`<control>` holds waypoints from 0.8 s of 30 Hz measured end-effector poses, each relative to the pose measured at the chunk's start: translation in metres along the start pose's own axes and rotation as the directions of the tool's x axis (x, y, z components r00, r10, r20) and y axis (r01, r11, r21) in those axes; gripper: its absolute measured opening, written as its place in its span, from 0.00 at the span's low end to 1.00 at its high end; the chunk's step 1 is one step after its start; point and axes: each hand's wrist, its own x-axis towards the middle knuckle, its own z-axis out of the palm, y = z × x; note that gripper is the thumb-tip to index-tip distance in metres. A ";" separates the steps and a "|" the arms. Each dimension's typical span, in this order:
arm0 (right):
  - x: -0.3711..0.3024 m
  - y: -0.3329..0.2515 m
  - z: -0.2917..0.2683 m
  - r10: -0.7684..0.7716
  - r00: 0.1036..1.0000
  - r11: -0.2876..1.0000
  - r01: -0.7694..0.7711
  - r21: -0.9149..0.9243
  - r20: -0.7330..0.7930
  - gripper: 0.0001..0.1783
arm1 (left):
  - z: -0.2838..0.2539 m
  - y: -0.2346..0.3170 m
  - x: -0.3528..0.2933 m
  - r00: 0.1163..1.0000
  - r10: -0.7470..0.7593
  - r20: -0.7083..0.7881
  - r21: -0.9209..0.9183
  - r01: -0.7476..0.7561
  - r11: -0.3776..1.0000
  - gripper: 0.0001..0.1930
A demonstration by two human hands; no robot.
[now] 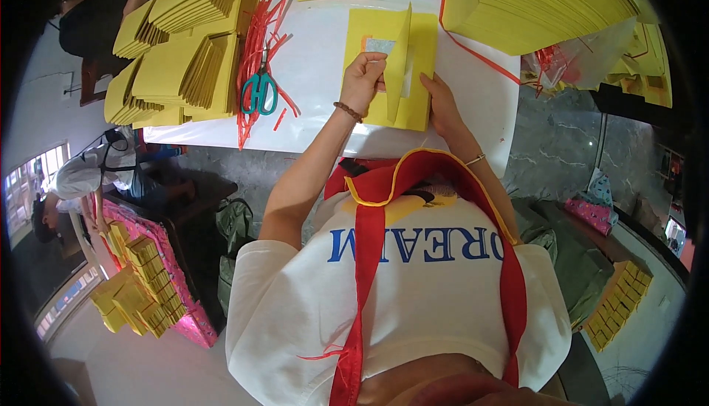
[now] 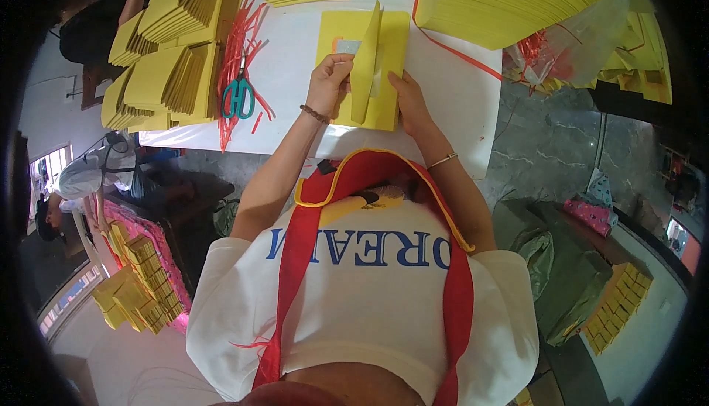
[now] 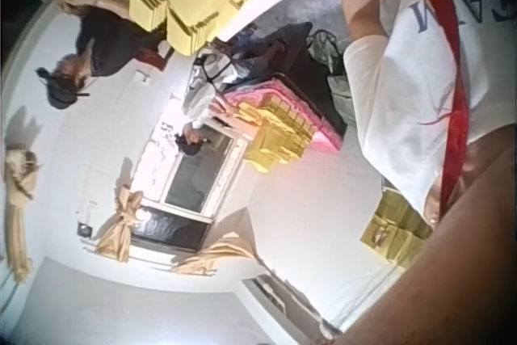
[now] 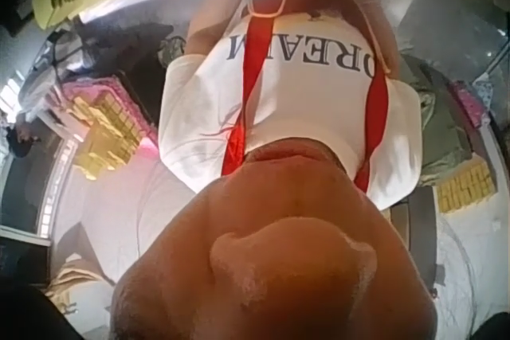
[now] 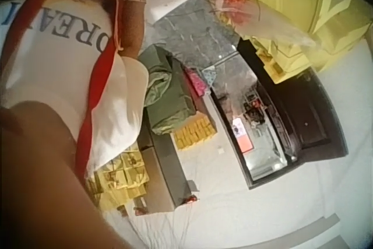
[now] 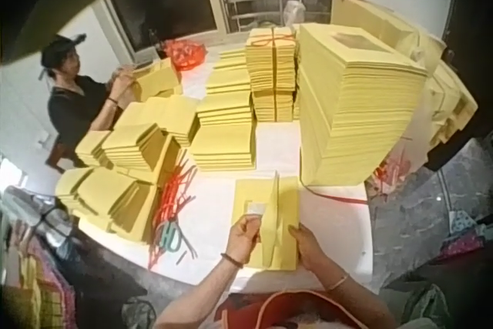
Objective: Folding sheets of yellow joss paper with silver leaf squares.
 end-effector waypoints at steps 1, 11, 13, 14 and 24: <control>0.000 0.000 0.001 -0.001 1.000 1.000 0.001 -0.001 0.003 0.20 | -0.002 -0.004 0.001 0.996 0.085 -0.009 0.105 -0.084 0.991 0.08; 0.009 0.007 -0.010 0.044 0.999 0.992 -0.045 0.120 0.016 0.19 | 0.016 -0.003 0.005 0.997 0.025 0.078 0.151 -0.036 0.988 0.10; 0.011 0.004 -0.010 0.080 0.996 0.983 -0.087 0.164 0.050 0.18 | 0.014 -0.009 -0.001 0.990 0.104 0.093 0.286 -0.127 0.950 0.11; 0.006 0.000 -0.006 0.059 0.994 0.971 -0.078 0.224 0.090 0.17 | 0.014 -0.010 -0.007 0.984 0.114 0.137 0.395 -0.160 0.905 0.11; 0.001 -0.002 0.005 -0.050 0.998 0.999 0.049 0.012 0.041 0.15 | 0.013 0.001 -0.020 0.974 0.200 0.102 0.516 -0.224 0.827 0.11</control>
